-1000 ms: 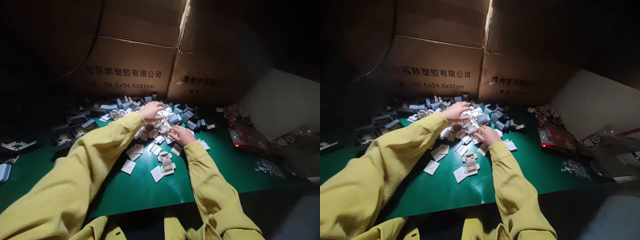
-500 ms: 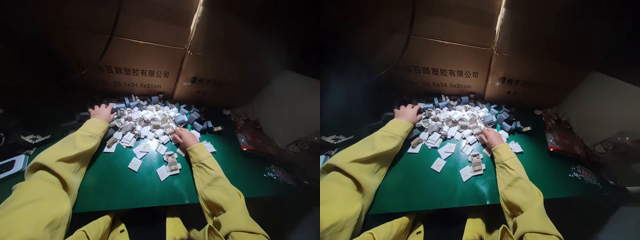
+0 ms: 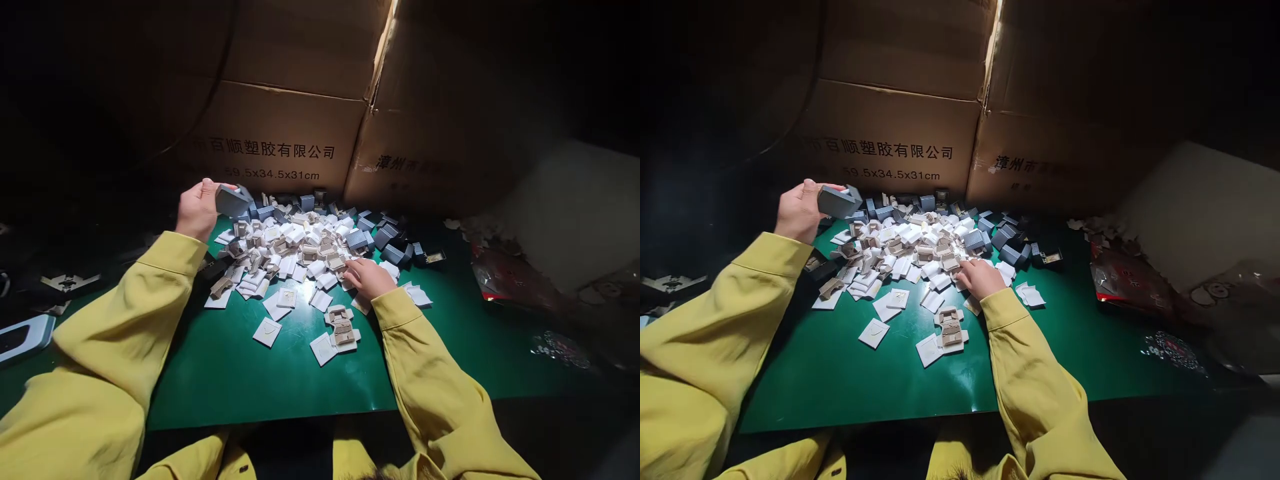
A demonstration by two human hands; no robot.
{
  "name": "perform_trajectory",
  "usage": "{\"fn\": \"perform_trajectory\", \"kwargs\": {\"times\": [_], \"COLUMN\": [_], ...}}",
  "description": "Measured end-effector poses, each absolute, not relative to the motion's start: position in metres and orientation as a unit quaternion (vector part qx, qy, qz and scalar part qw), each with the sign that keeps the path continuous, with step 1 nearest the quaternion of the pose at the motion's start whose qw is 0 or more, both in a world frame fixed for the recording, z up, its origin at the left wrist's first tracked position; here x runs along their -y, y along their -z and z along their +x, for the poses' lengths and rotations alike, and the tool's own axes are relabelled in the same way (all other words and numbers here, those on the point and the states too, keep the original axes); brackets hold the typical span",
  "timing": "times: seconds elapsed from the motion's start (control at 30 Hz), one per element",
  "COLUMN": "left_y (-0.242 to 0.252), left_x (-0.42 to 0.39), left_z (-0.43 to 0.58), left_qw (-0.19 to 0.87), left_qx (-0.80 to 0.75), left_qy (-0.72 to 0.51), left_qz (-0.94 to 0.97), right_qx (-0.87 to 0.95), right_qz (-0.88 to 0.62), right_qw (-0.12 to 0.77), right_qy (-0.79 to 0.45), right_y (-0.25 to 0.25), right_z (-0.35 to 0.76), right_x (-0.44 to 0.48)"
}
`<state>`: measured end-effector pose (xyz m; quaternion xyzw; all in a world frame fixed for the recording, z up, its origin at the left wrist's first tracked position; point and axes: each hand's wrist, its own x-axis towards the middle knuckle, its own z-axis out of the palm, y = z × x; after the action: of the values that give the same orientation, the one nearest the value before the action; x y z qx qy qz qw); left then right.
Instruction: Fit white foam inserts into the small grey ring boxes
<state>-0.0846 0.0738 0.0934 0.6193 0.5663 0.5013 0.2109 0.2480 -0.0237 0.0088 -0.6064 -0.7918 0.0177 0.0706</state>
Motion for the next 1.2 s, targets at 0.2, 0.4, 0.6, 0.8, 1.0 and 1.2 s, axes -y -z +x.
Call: {"fn": "perform_trajectory", "kwargs": {"times": [0.2, 0.4, 0.6, 0.8, 1.0, 1.2], "left_y": [-0.048, -0.006, 0.002, 0.005, 0.006, 0.008], "left_x": [-0.036, -0.035, -0.037, -0.025, -0.023, -0.025], "left_z": [0.005, 0.023, 0.018, 0.021, 0.024, 0.026], "left_qw": [0.65, 0.755, 0.767, 0.774, 0.784, 0.775], "left_qx": [-0.375, -0.403, -0.369, -0.279, -0.266, -0.258], "left_qy": [-0.47, -0.406, -0.387, -0.34, -0.314, -0.367], "left_qz": [0.464, 0.32, 0.355, 0.455, 0.465, 0.446], "right_qx": [0.791, 0.78, 0.671, 0.487, 0.461, 0.445], "right_qz": [-0.591, -0.57, -0.592, -0.533, -0.49, -0.502], "right_qw": [0.151, 0.24, 0.423, 0.535, 0.505, 0.474], "right_qy": [-0.049, -0.093, -0.145, -0.438, -0.541, -0.57], "right_y": [-0.009, -0.006, -0.011, -0.019, -0.02, -0.015], "right_z": [0.245, 0.243, 0.237, 0.209, 0.18, 0.182], "right_x": [0.022, 0.021, 0.023, 0.035, 0.048, 0.046]}}
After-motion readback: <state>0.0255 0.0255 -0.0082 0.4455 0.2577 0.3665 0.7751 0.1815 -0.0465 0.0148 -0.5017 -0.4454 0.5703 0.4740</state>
